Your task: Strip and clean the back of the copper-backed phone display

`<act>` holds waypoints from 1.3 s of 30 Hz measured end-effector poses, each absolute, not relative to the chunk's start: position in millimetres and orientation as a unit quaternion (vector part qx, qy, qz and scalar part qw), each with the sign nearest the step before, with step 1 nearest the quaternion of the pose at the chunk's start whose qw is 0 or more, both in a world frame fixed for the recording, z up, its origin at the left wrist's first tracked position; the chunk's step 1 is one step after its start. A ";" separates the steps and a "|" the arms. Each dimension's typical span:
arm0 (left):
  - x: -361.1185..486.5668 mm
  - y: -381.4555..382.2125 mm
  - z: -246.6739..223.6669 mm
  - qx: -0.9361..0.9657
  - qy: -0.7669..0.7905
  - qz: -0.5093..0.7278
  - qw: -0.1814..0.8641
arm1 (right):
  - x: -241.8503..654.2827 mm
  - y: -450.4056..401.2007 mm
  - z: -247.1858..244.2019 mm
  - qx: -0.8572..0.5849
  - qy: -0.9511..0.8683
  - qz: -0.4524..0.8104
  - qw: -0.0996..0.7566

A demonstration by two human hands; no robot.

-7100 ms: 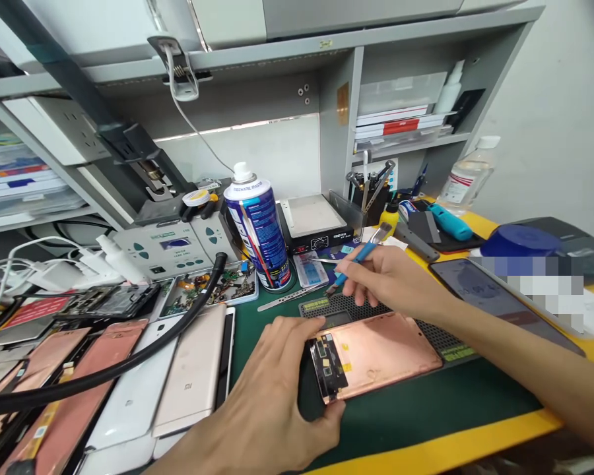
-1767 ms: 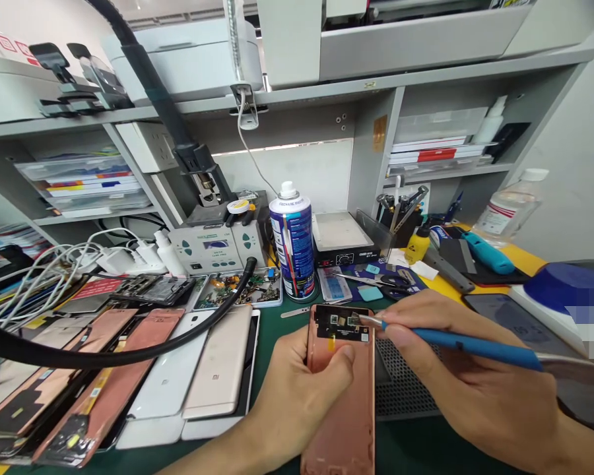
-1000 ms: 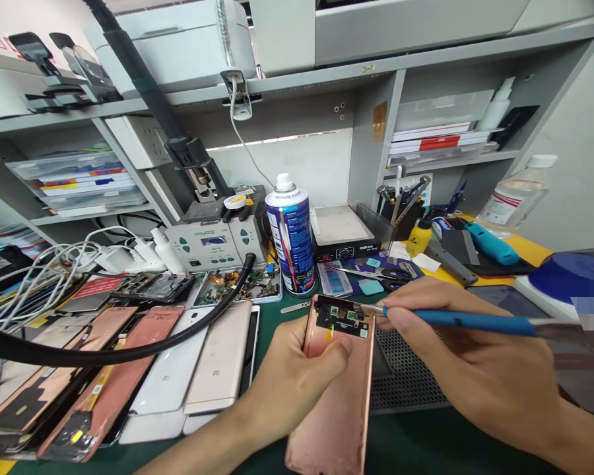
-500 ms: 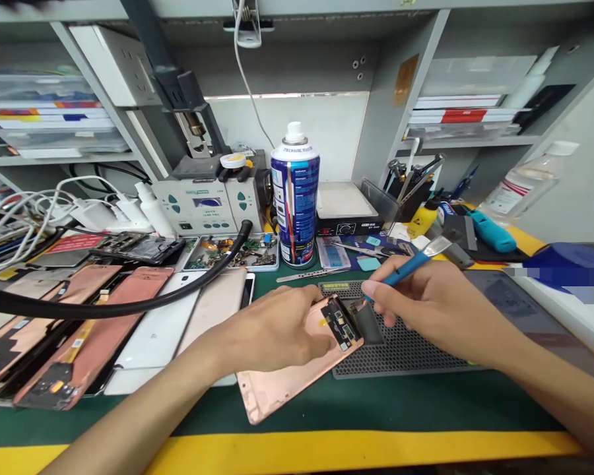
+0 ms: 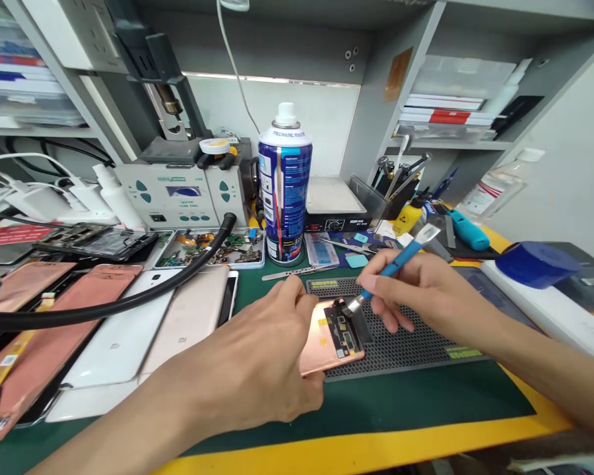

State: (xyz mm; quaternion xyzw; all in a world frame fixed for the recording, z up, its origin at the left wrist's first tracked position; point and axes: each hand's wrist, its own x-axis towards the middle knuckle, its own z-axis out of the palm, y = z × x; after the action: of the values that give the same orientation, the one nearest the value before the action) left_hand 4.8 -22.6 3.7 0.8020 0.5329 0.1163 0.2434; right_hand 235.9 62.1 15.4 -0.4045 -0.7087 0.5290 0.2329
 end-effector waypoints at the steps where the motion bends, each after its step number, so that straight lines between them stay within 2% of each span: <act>1: 7.5 -21.5 2.1 0.801 0.535 0.124 0.240 | 240.1 65.2 15.5 -0.405 -0.701 0.532 0.248; 4: 19.2 -17.9 -3.1 0.817 0.514 0.143 0.219 | 254.7 73.1 12.3 -0.396 -0.683 0.544 0.283; 8: 31.4 -15.9 -8.9 0.846 0.482 0.136 0.181 | 266.4 72.4 0.5 -0.393 -0.676 0.555 0.284; 20: 29.7 -12.9 -19.5 0.826 0.508 0.103 0.223 | 283.8 52.6 -17.4 -0.403 -0.749 0.484 0.205; 25: 31.1 -9.4 -20.3 0.817 0.517 0.100 0.236 | 284.9 46.1 -19.6 -0.360 -0.830 0.396 0.157; 30: 32.6 -7.9 -18.9 0.821 0.511 0.120 0.224 | 282.0 49.3 -14.3 -0.310 -0.882 0.310 0.171; 34: 33.4 -9.3 -19.7 0.824 0.506 0.134 0.216 | 279.7 49.8 -12.2 -0.292 -0.896 0.293 0.160; 39: 33.3 -11.6 -20.2 0.844 0.480 0.149 0.188 | 277.2 49.1 -17.9 -0.268 -0.893 0.277 0.232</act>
State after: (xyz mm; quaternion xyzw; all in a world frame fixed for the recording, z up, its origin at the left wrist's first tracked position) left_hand 33.3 -11.6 -20.2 0.8440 0.4797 0.1486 0.1882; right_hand 277.2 49.1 -17.9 -0.2681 -0.8931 0.2769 0.2320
